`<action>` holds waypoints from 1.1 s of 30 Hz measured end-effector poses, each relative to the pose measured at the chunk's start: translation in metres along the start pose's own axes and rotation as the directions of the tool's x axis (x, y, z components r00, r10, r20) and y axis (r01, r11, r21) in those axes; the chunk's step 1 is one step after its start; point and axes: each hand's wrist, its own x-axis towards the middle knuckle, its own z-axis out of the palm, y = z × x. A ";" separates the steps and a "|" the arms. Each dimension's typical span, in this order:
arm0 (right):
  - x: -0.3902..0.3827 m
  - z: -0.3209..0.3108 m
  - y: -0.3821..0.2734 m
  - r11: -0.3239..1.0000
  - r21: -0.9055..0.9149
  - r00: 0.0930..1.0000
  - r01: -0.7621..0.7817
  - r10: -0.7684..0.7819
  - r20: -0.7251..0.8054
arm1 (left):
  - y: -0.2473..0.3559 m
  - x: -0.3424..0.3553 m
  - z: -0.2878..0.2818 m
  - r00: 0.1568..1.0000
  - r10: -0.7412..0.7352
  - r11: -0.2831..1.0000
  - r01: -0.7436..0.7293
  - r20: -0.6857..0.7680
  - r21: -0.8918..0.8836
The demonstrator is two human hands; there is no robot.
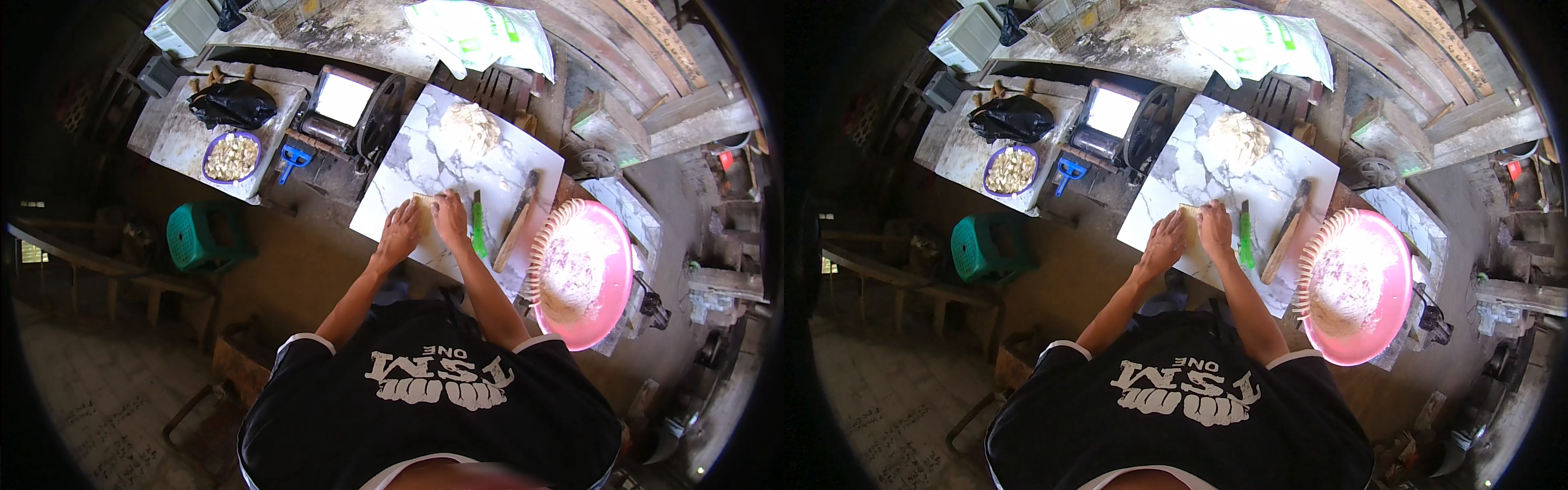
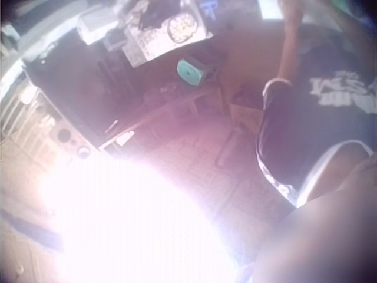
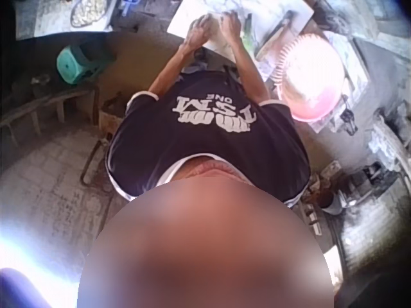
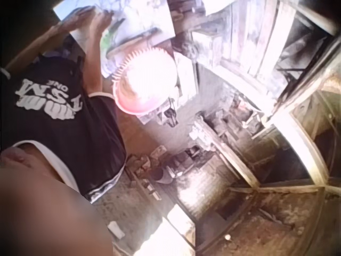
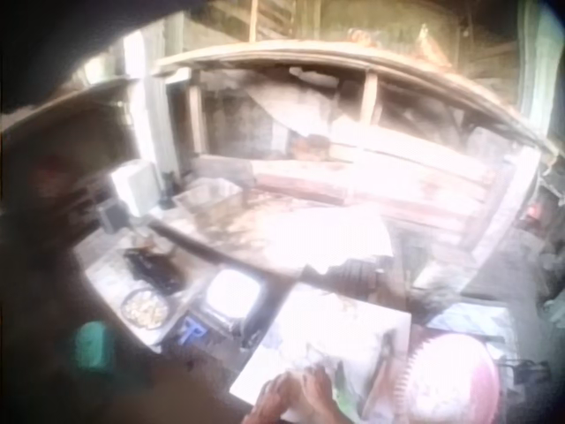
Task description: The person uses a knife to cut dough into pieces on a board, then picks up the pieces and places them into a bowl containing flour, before kneading the remaining dough by hand.
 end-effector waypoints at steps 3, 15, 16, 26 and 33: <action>0.001 0.000 -0.001 0.997 0.072 0.997 -0.032 0.036 -0.063 | 0.001 0.002 -0.003 1.000 0.004 1.000 -0.004 0.009 -0.022; 0.017 0.006 0.010 0.982 0.187 0.992 -0.014 0.037 -0.117 | -0.002 0.005 -0.010 0.994 -0.086 0.991 0.093 0.066 -0.101; 0.018 0.007 0.009 0.982 0.189 0.992 -0.014 0.037 -0.120 | -0.003 0.005 -0.012 0.992 -0.108 0.989 0.115 0.070 -0.095; 0.007 -0.044 -0.015 0.942 0.290 0.979 0.172 -0.195 0.053 | -0.023 0.025 -0.013 0.994 -0.107 0.911 0.104 0.015 -0.398; 0.020 -0.050 -0.024 0.921 0.358 0.986 0.152 -0.164 0.003 | -0.032 0.036 -0.015 0.988 -0.089 0.954 0.122 0.130 -0.275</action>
